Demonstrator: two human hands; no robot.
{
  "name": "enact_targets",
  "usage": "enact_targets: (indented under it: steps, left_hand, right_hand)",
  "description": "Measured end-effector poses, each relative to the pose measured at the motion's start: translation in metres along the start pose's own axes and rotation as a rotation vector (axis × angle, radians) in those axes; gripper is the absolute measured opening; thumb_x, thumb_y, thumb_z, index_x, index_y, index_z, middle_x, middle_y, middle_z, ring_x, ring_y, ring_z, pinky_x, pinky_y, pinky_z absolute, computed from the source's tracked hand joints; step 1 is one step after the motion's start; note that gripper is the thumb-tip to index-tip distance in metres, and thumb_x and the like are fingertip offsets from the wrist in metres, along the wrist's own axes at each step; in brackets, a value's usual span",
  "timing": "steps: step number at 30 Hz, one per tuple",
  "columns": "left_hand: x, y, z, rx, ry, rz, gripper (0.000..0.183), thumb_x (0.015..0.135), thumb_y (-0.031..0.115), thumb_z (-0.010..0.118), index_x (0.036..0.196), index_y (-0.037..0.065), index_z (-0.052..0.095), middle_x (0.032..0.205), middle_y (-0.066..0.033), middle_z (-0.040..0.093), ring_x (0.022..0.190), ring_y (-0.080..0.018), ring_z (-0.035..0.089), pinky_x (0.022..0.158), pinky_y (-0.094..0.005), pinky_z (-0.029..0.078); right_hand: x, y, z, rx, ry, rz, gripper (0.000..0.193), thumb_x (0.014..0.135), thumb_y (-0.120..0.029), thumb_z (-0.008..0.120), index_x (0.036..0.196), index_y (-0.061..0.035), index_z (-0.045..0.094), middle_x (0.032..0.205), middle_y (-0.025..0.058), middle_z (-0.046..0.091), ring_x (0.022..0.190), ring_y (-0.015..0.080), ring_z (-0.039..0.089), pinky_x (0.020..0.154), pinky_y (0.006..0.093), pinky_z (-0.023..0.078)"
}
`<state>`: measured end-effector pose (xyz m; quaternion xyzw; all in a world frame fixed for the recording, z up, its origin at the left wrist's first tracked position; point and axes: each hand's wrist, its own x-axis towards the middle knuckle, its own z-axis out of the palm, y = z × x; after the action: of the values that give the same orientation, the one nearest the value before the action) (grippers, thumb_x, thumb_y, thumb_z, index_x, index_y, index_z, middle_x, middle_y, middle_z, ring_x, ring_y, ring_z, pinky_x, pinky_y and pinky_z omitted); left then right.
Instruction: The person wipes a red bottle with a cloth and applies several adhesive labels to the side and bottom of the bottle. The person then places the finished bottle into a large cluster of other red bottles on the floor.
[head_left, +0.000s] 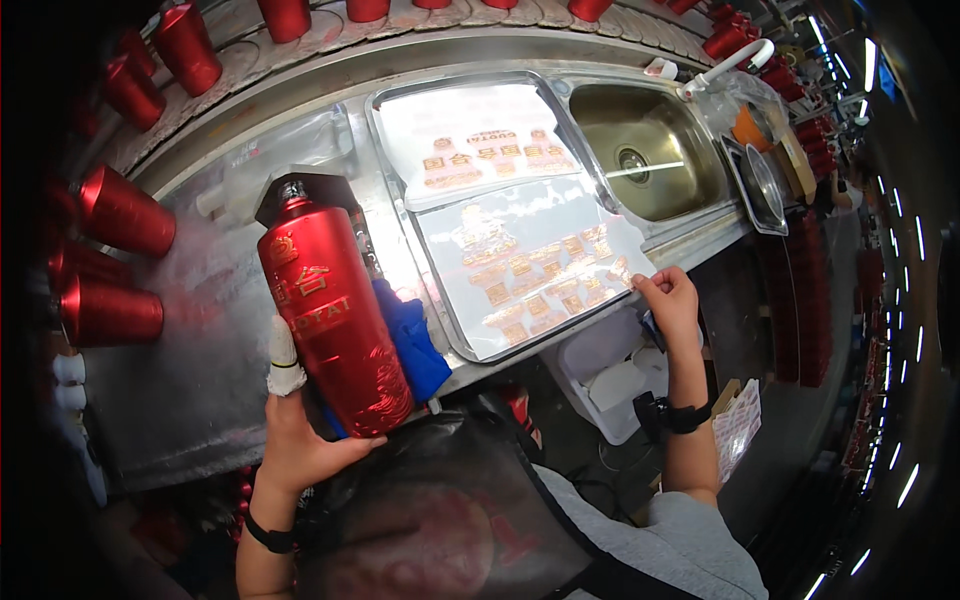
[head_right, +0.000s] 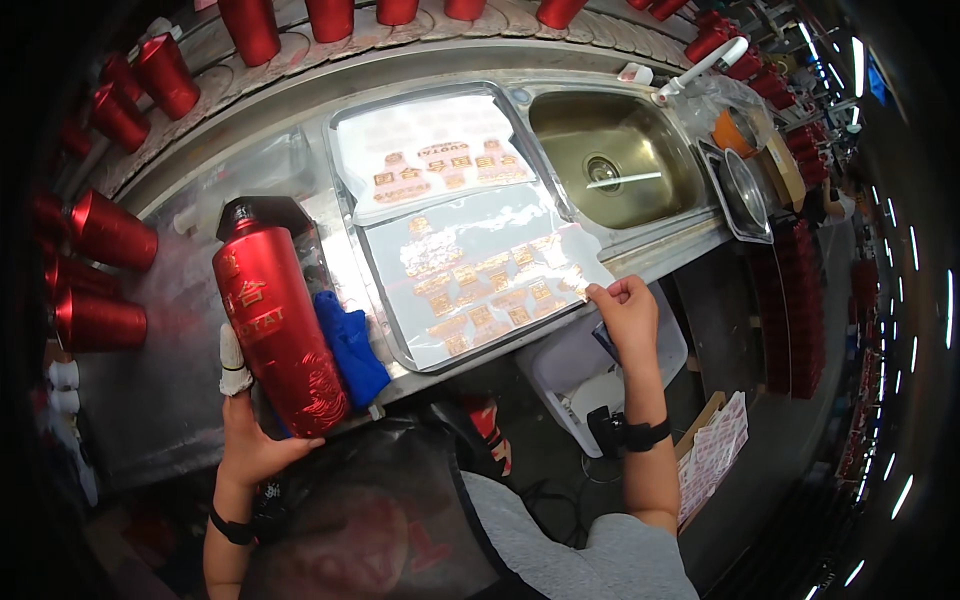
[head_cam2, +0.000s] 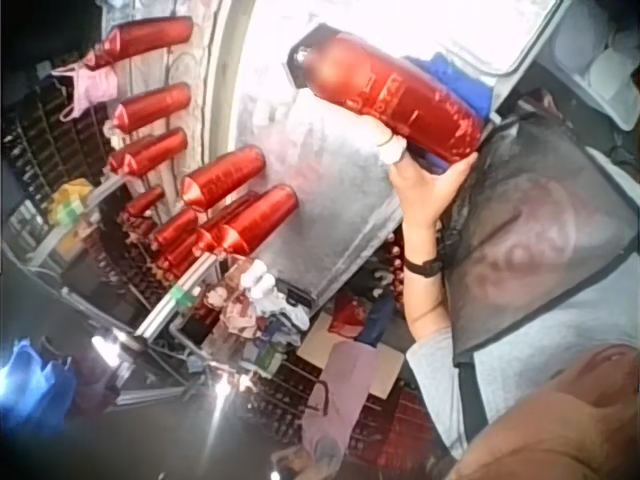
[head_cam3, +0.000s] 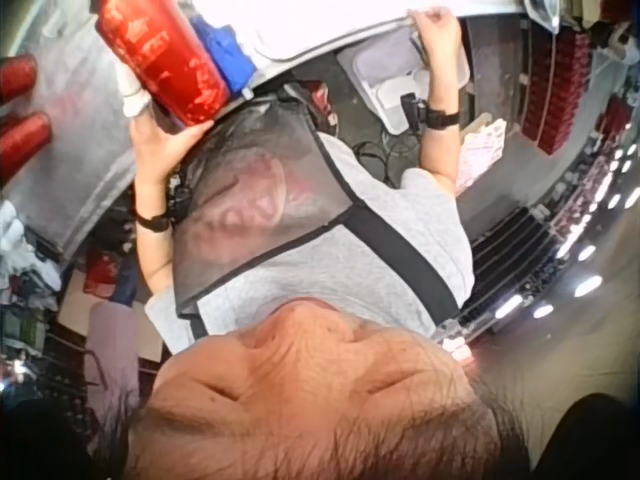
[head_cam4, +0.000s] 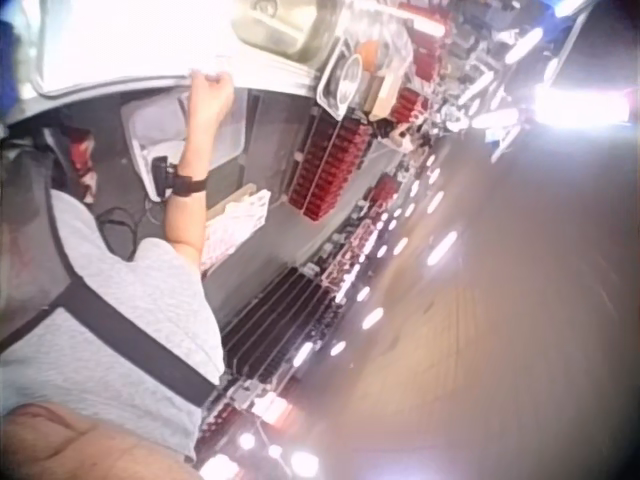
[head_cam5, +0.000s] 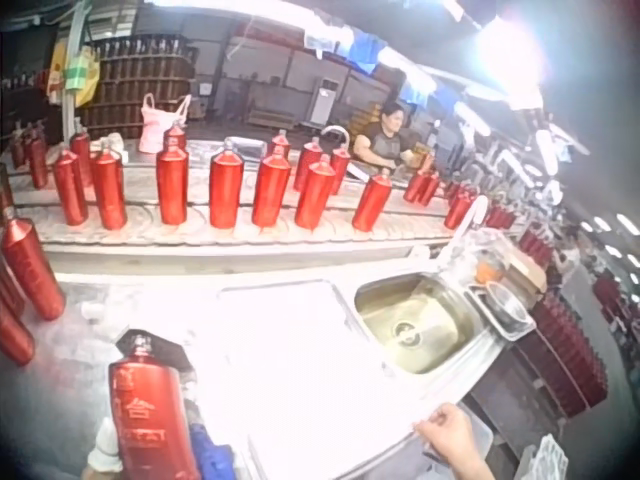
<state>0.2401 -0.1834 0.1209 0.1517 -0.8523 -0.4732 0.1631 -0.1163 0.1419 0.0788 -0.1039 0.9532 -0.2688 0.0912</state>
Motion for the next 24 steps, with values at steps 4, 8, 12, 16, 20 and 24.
enact_targets:
  steps: [4,8,12,16,20,24]
  left_hand:
    - [-0.002,-0.004,0.003,0.004,0.002,-0.018,0.131,0.056,0.022,0.091,0.155,0.001,0.009,0.145,-0.0224,0.044,0.130,-0.0319,0.050,0.107,-0.0397,0.040]
    - [-0.009,-0.005,0.002,0.021,0.004,-0.028,0.130,0.055,0.021,0.091,0.155,0.000,0.010,0.144,-0.0221,0.045,0.129,-0.0320,0.051,0.107,-0.0391,0.040]
    - [-0.005,-0.003,0.001,0.071,0.002,-0.019,0.129,0.056,0.021,0.091,0.155,0.000,0.011,0.144,-0.0220,0.044,0.129,-0.0321,0.051,0.108,-0.0391,0.040]
    - [-0.006,-0.004,0.004,-0.011,0.009,0.019,0.130,0.056,0.021,0.091,0.155,0.001,0.010,0.146,-0.0226,0.042,0.131,-0.0325,0.049,0.109,-0.0395,0.039]
    - [-0.012,-0.010,0.004,-0.005,0.028,-0.030,0.131,0.055,0.026,0.091,0.155,0.000,0.010,0.150,-0.0225,0.037,0.136,-0.0323,0.043,0.112,-0.0402,0.034]
    - [-0.004,-0.002,0.006,0.060,0.034,0.018,0.129,0.056,0.024,0.091,0.155,-0.001,0.010,0.148,-0.0234,0.040,0.131,-0.0333,0.049,0.108,-0.0396,0.039]
  right_hand:
    - [-0.008,0.012,0.014,0.340,0.126,0.154,0.033,0.079,-0.028,0.079,0.073,-0.0014,0.061,0.063,0.0027,0.060,0.056,0.0089,0.052,0.053,0.0261,0.042]
    - [-0.017,-0.004,0.018,0.438,0.031,0.171,0.025,0.083,-0.020,0.077,0.074,-0.0012,0.064,0.062,-0.0005,0.059,0.054,0.0049,0.048,0.050,0.0213,0.035]
    - [-0.006,0.006,-0.001,0.372,0.129,0.061,0.023,0.083,-0.018,0.075,0.073,-0.0009,0.063,0.062,-0.0005,0.059,0.055,0.0052,0.049,0.052,0.0219,0.037]
    - [0.016,-0.021,-0.033,0.087,0.231,-0.114,0.029,0.083,-0.022,0.072,0.074,0.0033,0.062,0.059,0.0040,0.057,0.055,0.0084,0.050,0.053,0.0273,0.042]
    - [0.021,-0.014,-0.032,-0.013,0.092,-0.013,0.037,0.086,-0.031,0.069,0.074,0.0032,0.066,0.056,0.0074,0.058,0.054,0.0117,0.054,0.055,0.0304,0.044]
    - [0.003,0.012,-0.006,0.152,-0.116,0.086,0.033,0.087,-0.027,0.070,0.072,0.0023,0.068,0.057,0.0037,0.060,0.053,0.0084,0.054,0.052,0.0262,0.042]
